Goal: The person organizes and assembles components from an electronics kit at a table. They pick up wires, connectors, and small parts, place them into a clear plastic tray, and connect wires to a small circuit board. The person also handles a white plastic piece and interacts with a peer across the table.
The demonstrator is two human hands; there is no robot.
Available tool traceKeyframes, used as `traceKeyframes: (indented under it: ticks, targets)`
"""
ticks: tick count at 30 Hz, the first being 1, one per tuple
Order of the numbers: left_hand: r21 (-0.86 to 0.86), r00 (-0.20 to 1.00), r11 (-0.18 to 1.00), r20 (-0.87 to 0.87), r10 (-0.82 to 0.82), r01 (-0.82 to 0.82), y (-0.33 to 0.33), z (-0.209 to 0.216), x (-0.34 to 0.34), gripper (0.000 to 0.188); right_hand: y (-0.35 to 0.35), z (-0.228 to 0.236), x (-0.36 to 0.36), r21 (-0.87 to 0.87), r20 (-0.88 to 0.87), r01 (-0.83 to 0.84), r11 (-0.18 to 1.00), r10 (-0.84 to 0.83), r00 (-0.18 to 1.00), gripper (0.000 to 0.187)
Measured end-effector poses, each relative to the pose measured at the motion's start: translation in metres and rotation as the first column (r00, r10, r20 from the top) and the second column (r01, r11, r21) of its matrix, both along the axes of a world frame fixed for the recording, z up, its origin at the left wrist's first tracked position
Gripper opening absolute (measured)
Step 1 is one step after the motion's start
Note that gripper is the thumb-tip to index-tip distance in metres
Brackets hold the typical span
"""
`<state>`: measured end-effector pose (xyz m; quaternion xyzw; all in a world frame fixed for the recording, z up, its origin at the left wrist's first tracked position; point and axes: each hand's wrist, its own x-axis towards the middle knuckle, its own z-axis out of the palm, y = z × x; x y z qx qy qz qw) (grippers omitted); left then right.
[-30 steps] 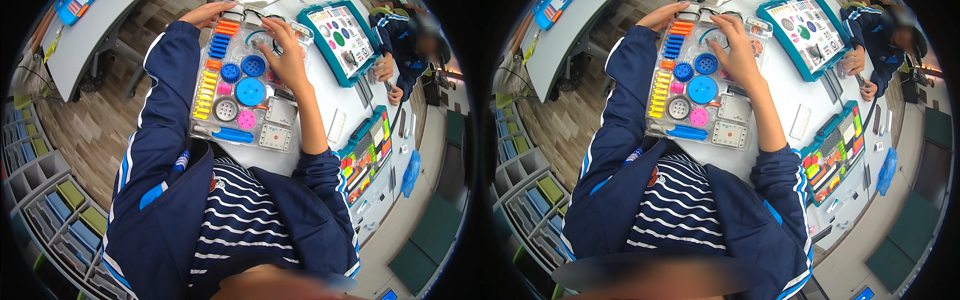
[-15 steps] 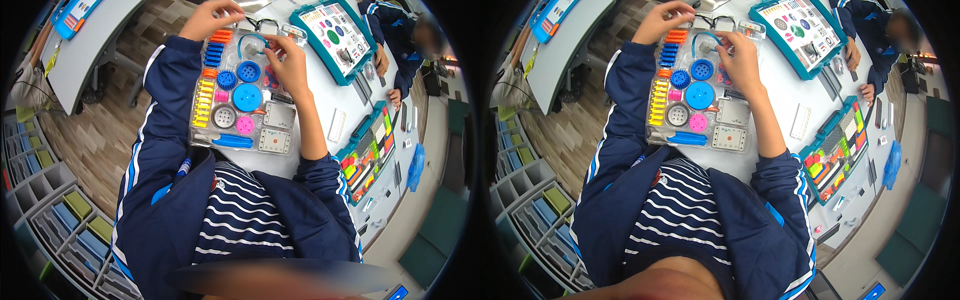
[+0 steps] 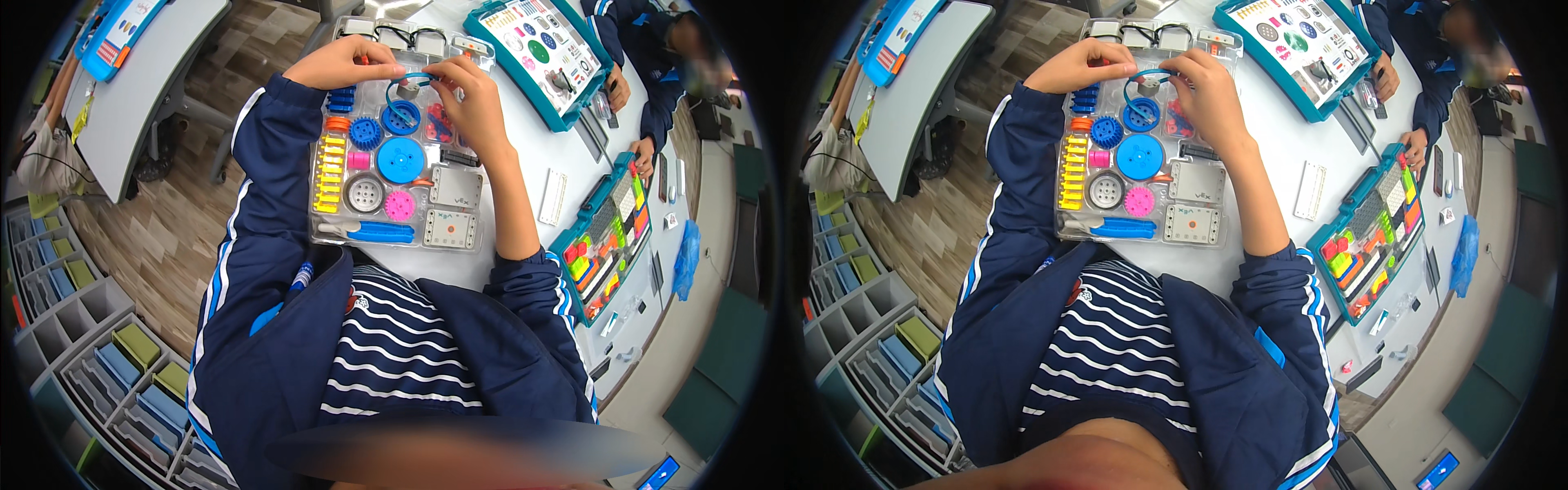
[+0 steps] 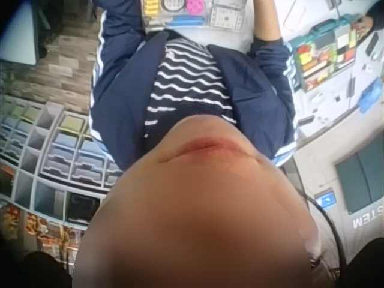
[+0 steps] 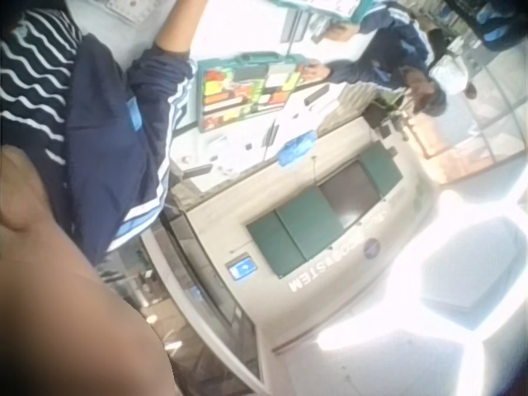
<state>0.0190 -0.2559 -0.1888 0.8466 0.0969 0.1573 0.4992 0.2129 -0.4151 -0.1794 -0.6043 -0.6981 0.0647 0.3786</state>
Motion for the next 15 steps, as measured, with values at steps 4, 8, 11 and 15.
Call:
traceKeyframes:
  ticks: [4, 8, 11, 15]
  targets:
    - [-0.008, 0.994, 0.998, -0.09, -0.062, 0.061, 0.001, 0.002, -0.003, 0.023, 0.006, -0.002, 0.001, 0.064, 0.002, -0.023, 0.998, 0.023, 1.0, 0.024]
    - [-0.215, 0.996, 0.975, -0.065, -0.064, 0.048, -0.002, 0.005, -0.004, 0.026, 0.011, -0.005, -0.001, 0.081, -0.03, -0.018, 0.997, 0.021, 0.999, 0.026]
    - [-0.226, 0.994, 0.974, -0.105, -0.012, -0.012, -0.001, 0.008, -0.003, 0.023, 0.011, -0.007, -0.006, 0.102, -0.053, 0.032, 0.994, -0.026, 0.998, 0.03]
    - [-0.381, 0.996, 0.92, -0.03, 0.084, -0.089, 0.0, 0.007, 0.002, 0.029, 0.006, -0.01, -0.01, 0.138, -0.117, 0.026, 0.99, -0.01, 0.993, 0.028]
